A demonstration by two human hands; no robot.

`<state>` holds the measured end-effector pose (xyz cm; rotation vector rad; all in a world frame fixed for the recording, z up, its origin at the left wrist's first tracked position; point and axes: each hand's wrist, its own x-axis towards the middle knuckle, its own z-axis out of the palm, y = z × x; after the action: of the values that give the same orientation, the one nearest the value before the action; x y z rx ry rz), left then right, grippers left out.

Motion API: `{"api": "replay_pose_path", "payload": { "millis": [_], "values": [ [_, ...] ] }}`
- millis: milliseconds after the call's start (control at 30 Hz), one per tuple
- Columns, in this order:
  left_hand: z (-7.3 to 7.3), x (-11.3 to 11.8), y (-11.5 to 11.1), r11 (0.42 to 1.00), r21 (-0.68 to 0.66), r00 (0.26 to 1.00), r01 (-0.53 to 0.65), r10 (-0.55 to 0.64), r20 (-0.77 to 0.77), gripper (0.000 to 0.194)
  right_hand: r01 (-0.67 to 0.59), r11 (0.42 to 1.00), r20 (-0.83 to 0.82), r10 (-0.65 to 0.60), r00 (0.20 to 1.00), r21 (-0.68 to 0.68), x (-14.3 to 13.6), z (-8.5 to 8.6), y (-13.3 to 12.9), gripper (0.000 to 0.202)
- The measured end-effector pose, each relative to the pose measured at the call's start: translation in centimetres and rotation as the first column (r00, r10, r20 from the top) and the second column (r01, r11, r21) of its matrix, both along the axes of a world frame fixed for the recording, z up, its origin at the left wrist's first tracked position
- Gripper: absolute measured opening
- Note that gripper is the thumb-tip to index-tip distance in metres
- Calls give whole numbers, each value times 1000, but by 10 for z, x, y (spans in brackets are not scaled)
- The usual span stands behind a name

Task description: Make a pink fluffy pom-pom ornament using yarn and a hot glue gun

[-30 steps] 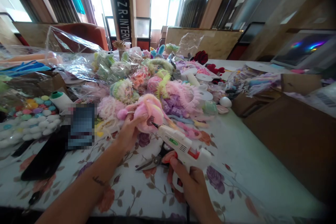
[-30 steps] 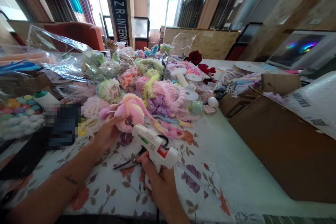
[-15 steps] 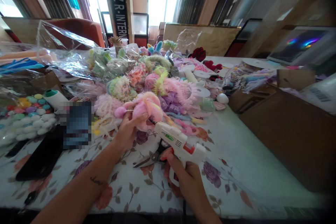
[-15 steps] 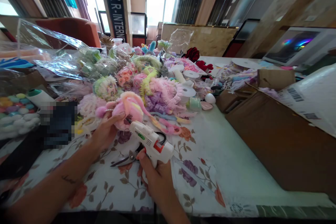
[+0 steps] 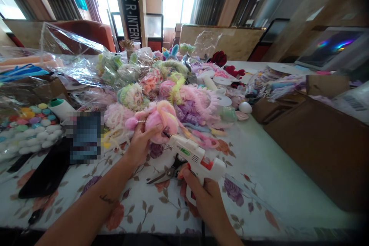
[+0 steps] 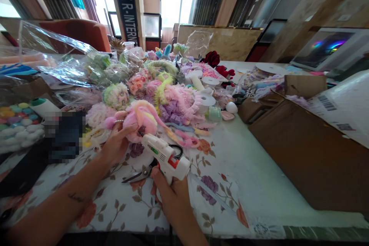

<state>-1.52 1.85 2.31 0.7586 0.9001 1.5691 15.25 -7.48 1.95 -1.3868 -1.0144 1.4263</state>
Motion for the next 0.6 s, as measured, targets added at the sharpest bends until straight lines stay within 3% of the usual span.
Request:
{"api": "replay_pose_path", "payload": {
  "millis": [600],
  "values": [
    [-3, -1, 0, 999, 51, 997, 18, -13, -82, 55, 24, 999, -1, -24, 1000, -25, 0, 1, 1, 38]
  ]
}}
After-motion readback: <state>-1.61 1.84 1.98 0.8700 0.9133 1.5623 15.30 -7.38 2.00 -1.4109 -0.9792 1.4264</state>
